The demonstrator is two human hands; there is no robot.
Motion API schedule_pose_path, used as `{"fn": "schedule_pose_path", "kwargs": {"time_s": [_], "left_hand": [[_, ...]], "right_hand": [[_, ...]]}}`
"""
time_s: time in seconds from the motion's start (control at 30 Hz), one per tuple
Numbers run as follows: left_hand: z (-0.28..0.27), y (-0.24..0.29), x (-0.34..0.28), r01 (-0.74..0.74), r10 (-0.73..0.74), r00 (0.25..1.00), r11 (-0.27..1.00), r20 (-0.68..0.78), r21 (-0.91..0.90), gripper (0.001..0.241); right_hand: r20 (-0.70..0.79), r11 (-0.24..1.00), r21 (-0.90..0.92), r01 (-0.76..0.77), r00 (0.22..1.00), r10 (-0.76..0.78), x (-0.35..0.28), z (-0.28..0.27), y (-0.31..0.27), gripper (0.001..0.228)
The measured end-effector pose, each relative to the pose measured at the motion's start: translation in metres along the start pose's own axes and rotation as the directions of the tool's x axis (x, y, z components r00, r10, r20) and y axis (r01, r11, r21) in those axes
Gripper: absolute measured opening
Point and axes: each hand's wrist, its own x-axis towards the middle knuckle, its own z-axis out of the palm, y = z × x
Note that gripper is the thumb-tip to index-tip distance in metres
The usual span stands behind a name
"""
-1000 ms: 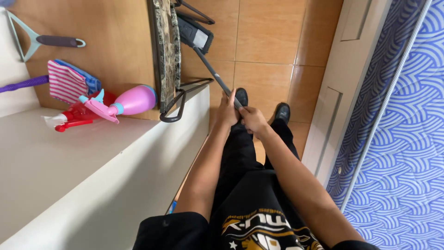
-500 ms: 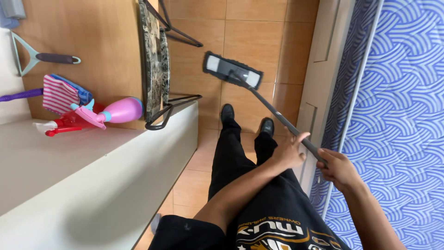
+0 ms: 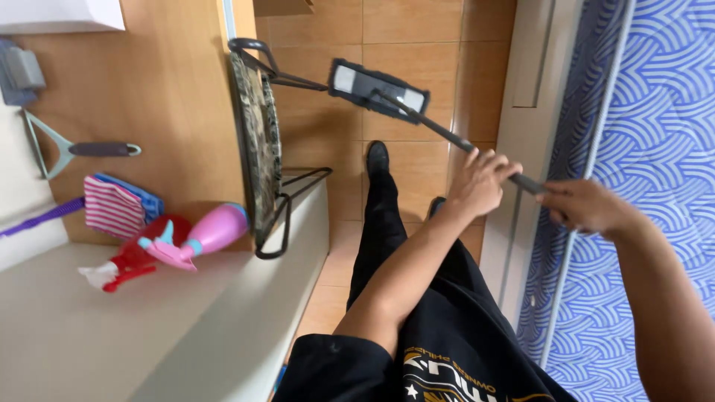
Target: The person sprays a cleaning solution from a pink bottle onto the tiled floor and then uses a flat mop to clean the area. They move the mop back and forth across the floor, working around furniture and along the base of a bed.
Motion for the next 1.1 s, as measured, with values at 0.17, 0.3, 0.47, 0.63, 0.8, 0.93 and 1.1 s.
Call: {"fn": "schedule_pose_path", "kwargs": {"time_s": [0.17, 0.3, 0.47, 0.63, 0.8, 0.93, 1.1], "left_hand": [[-0.090, -0.098, 0.019, 0.087, -0.085, 0.993, 0.996, -0.080, 0.029, 0.044], [-0.095, -0.186, 0.023, 0.186, -0.141, 0.964, 0.964, -0.225, 0.192, 0.033], [-0.143, -0.251, -0.013, 0.556, -0.553, 0.816, 0.830, -0.168, -0.033, 0.041], [-0.073, -0.327, -0.052, 0.703, -0.694, 0.682, 0.709, -0.232, -0.052, 0.065], [-0.081, -0.216, -0.031, 0.595, -0.646, 0.757, 0.745, -0.102, -0.301, 0.091], [-0.101, -0.149, -0.023, 0.479, -0.518, 0.855, 0.802, -0.017, -0.356, 0.086], [-0.138, -0.134, 0.014, 0.147, -0.116, 0.940, 0.986, 0.321, -0.077, 0.033]], "right_hand": [[0.199, 0.447, -0.600, 0.663, 0.665, -0.720, 0.120, -0.003, -0.078, 0.027], [0.048, 0.994, -0.110, -0.021, 0.999, 0.026, 0.106, 0.031, -0.235, 0.035], [-0.033, 0.979, -0.145, 0.141, 0.989, -0.147, 0.222, 0.144, -0.278, 0.037], [-0.178, 0.972, -0.137, 0.191, 0.960, -0.214, 0.199, 0.187, -0.307, 0.038], [-0.280, 0.991, -0.102, 0.082, 0.954, -0.108, 0.138, 0.149, -0.246, 0.039], [-0.198, 0.999, 0.007, -0.041, 0.979, 0.042, 0.055, 0.086, -0.213, 0.040], [-0.059, 0.936, -0.344, 0.071, 0.994, -0.097, 0.023, 0.024, -0.204, 0.042]]}}
